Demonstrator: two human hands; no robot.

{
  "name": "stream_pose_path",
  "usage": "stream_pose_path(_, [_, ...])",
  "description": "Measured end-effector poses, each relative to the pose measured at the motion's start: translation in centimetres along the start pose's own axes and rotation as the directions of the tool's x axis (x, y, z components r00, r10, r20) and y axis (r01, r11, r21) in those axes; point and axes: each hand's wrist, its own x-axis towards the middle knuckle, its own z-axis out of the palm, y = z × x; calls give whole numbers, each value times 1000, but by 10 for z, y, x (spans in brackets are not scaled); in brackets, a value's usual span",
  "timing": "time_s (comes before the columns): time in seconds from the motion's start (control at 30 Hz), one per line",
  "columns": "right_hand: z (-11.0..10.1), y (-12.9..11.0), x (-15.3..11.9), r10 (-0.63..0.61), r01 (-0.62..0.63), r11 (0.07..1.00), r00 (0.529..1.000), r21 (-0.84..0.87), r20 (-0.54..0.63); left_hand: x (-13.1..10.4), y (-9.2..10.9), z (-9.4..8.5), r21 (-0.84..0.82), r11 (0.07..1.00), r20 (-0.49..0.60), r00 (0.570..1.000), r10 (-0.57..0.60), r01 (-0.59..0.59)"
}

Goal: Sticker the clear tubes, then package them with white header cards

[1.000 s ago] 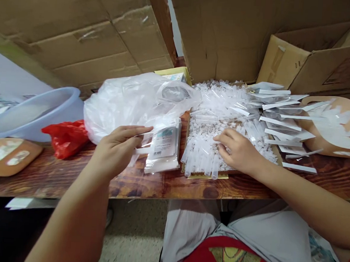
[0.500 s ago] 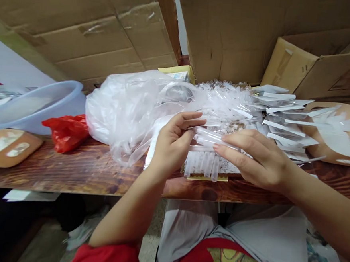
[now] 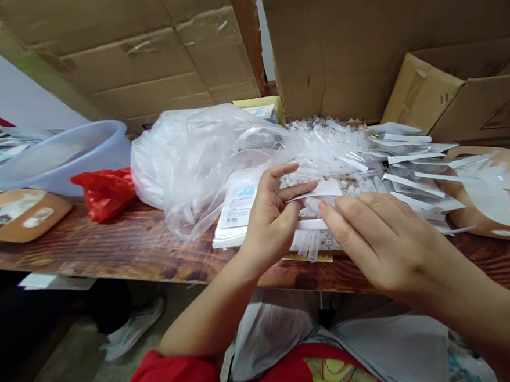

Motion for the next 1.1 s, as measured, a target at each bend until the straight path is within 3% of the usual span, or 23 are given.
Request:
stream_pose_path(0.17, [5,-2,-7,28,-28,1000,1000,-7,12,-13,5,13,-6,999,-8,999,36,-36])
stream_pose_path(0.3, [4,-4,-14,99,-103,980,995,172,30,-24,6,23,-58,998,31,999,10,-9])
stream_pose_path(0.4, [-6,0,-28,273,-259,885,962,387,20,-31,5,30,-123,992,50,999,-15,21])
stream_pose_path(0.53, [-14,4,-55,509,-502,713,851,489,131,-40,3,41,-190,980,110,993,-36,57])
stream_pose_path(0.63, [-13,-2,-74,522,-564,581,811,587,263,-50,-1,48,-200,979,164,986,-8,41])
stream_pose_path(0.77, [-15,-18,-95,565,-586,496,778,641,274,-65,-6,48,-197,980,349,931,106,-37])
stream_pose_path(0.9, [-19,-40,-114,615,-551,521,772,652,161,-79,-13,48,-92,981,472,860,192,-169])
stream_pose_path(1.0, [-19,-56,-126,614,-517,583,786,627,78,-86,-18,55,-29,974,465,859,212,-224])
stream_pose_path(1.1, [-16,-66,-135,642,-535,607,766,588,35,-91,-22,64,-12,963,455,856,245,-269])
